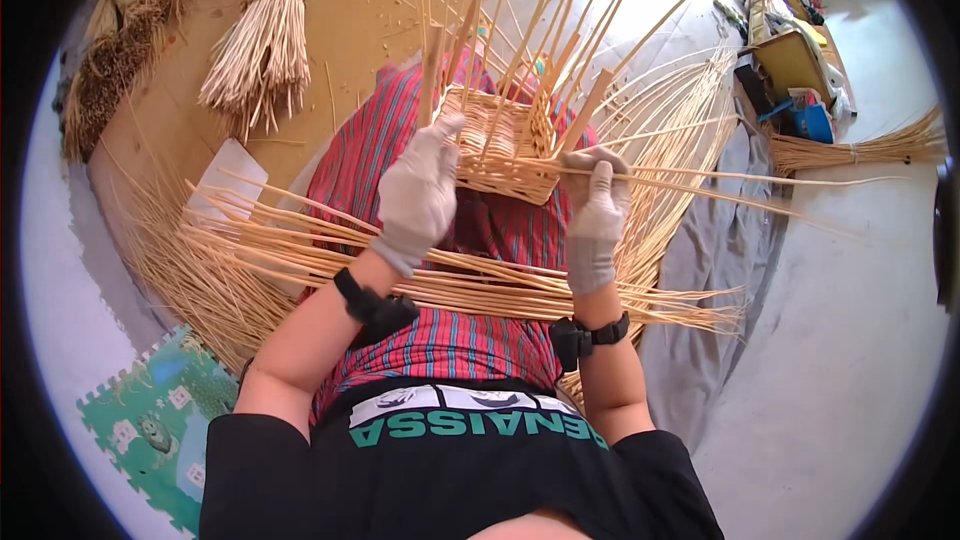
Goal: Weave a wooden basket using long reeds or plant strips.
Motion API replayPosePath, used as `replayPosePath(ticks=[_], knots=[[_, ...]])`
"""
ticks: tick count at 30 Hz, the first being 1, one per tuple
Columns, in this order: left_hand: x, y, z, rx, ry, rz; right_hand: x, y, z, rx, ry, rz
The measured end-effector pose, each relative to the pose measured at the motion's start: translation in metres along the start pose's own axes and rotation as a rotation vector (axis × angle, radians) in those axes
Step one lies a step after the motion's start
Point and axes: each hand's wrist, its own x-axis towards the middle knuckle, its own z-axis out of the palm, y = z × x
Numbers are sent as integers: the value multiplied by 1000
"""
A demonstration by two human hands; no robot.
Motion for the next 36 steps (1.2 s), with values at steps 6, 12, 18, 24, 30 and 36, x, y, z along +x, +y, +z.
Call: replayPosePath(ticks=[6,12,18,24,30,36], knots=[[46,37,50,-84,-561,-439,-12,-28,-31,-180,76,-67],[17,11,86,-227,-615,-562,73,-42,28,-1092,-201,-961],[37,27,62,-200,-641,-720,131,-82,59,-641,-325,-364],[28,19,52,-380,-635,-670,81,-79,-25,-1695,-276,-307],[28,32,1,654,-398,311,10,-24,14,-1855,-554,-899],[45,8,22,764,-519,322,29,-22,36,-1811,-625,-801]])
